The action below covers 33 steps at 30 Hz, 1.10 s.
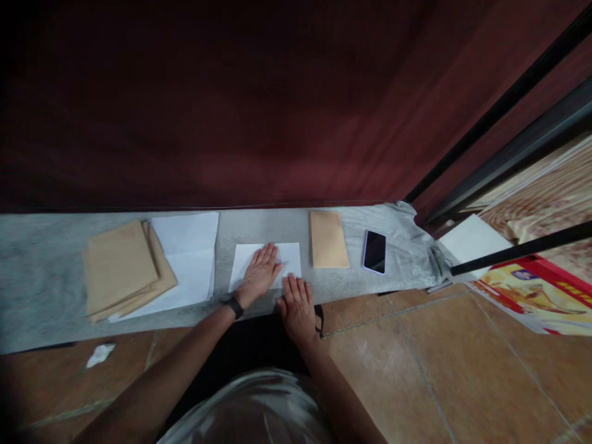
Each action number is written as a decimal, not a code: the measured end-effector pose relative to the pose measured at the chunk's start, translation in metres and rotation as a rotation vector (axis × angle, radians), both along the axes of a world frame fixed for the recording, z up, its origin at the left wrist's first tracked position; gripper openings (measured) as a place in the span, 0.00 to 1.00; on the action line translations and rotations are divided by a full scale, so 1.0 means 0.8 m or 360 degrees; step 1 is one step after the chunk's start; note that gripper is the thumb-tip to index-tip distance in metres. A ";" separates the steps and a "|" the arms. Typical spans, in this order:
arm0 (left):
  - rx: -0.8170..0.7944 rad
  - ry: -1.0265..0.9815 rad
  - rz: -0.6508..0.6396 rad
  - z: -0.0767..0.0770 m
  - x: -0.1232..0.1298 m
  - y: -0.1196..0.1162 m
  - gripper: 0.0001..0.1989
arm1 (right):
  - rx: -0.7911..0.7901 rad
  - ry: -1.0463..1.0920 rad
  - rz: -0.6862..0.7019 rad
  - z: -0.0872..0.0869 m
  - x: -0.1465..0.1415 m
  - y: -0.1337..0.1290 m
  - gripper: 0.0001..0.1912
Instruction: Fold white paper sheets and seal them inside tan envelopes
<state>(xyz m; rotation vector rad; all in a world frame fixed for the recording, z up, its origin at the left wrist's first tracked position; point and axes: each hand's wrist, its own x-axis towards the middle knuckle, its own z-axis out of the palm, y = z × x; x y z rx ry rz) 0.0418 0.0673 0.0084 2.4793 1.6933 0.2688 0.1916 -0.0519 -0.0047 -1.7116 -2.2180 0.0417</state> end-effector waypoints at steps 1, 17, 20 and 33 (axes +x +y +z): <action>-0.0002 0.0005 0.0017 -0.001 -0.001 0.008 0.32 | -0.0003 0.0000 0.0001 0.000 0.000 0.000 0.29; 0.0070 -0.0189 0.0090 -0.012 -0.037 -0.037 0.30 | -0.0054 0.0215 0.0076 0.037 -0.028 0.073 0.26; 0.0060 -0.0196 0.0125 -0.011 -0.036 -0.035 0.29 | -0.0085 0.0156 0.0088 0.034 -0.042 0.114 0.25; 0.0227 -0.0253 0.0595 -0.020 -0.053 -0.038 0.31 | 0.0075 0.0092 -0.0289 -0.005 -0.015 0.143 0.31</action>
